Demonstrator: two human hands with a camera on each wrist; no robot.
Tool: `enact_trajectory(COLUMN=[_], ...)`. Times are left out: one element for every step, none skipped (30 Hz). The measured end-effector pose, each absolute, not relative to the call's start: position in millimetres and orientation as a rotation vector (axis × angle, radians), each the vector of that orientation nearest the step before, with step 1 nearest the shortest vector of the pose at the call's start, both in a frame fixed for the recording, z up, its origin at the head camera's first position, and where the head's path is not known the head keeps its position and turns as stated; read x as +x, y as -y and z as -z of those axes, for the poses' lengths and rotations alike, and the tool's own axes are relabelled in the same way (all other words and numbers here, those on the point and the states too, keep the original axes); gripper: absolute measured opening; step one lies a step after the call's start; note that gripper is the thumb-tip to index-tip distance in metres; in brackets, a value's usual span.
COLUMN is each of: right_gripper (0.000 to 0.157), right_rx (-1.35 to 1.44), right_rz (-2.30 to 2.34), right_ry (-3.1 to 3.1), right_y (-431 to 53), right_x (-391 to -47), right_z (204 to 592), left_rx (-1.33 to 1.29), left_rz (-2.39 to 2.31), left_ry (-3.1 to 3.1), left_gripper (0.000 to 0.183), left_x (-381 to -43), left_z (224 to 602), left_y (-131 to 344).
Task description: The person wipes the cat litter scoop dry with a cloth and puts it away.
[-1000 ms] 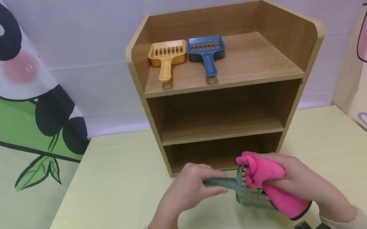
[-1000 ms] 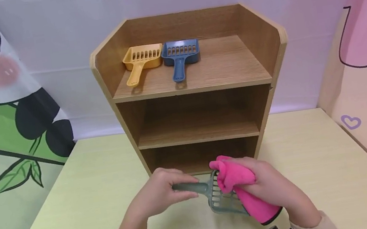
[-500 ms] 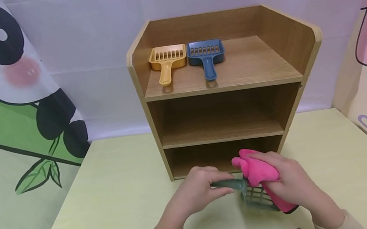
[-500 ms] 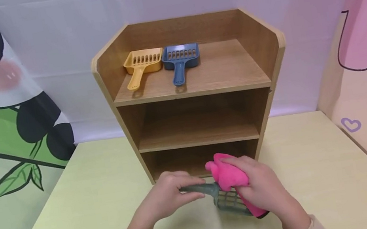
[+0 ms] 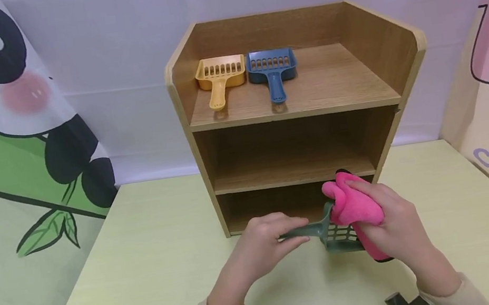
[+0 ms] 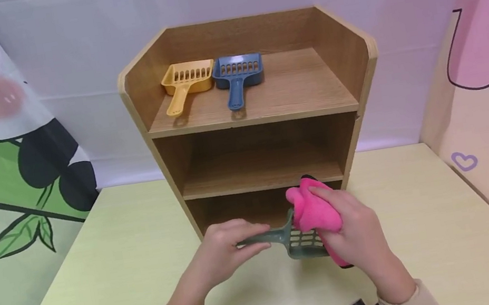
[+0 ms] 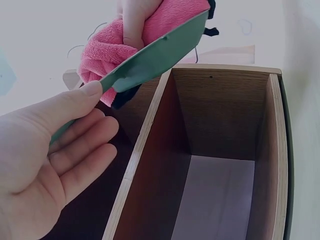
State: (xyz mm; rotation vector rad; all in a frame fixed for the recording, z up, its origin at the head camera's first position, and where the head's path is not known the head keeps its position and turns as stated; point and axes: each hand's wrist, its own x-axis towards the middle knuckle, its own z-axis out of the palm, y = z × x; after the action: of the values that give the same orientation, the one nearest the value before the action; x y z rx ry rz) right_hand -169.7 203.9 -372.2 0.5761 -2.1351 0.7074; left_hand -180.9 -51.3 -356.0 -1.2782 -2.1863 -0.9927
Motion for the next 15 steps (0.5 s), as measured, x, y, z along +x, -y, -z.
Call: enact_trajectory(right_gripper=[0.063,0.063,0.064,0.064,0.063,0.062,0.061,0.061,0.06,0.059,0.057,0.056,0.054,0.052,0.048], right_rx=[0.569,0.561,0.549,0.534,0.512,0.484,0.434,0.378,0.31,0.236,0.164,0.094,0.027,-0.024,-0.067], right_rz=[-0.733,-0.762,-0.792,-0.821,-0.86,-0.906,-0.961,-1.007,-1.062,-1.121,-1.184,-1.235,-1.285,-1.338,-1.402], right_ry=[2.121,2.11,2.104,2.102,2.108,2.112,2.124,2.14,2.155,2.172,2.179,2.181,2.183,2.169,2.144], right_y=[-205,-206,-207,-208,-208,-209,-209,-209,-209,-208,-207,-207,-206,-205,-204], right_x=[-170,-170,-170,-170,-170,-169,-167,-165,-163,-161,-159,-157,-156,-155,-154], right_z=[372,372,371,371,370,370,368,367,366,364,362,360,358,356,354], left_rx=[-1.277,-1.277,-1.276,-1.277,-1.277,-1.277,-1.276,-1.276,-1.277,-1.279,-1.28,-1.283,-1.286,-1.288,-1.291], left_rz=[0.991,0.993,0.99,0.983,0.975,0.963,0.956,0.945,0.933,0.922,0.911,0.902,0.896,0.887,0.883], left_ry=[2.174,2.163,2.149,2.134,2.122,2.109,2.094,2.076,2.057,2.036,2.014,1.991,1.966,1.943,1.924], left_gripper=[0.025,0.025,0.025,0.025,0.025,0.024,0.024,0.025,0.025,0.025,0.025,0.026,0.027,0.027,0.028], left_x=[-181,-181,-181,-181,-181,-181,-181,-181,-181,-181,-181,-182,-182,-182,-182], left_z=[356,356,356,356,356,356,356,356,356,356,356,356,355,355,355], left_y=[51,51,50,50,50,50,49,49,49,49,48,48,48,48,48])
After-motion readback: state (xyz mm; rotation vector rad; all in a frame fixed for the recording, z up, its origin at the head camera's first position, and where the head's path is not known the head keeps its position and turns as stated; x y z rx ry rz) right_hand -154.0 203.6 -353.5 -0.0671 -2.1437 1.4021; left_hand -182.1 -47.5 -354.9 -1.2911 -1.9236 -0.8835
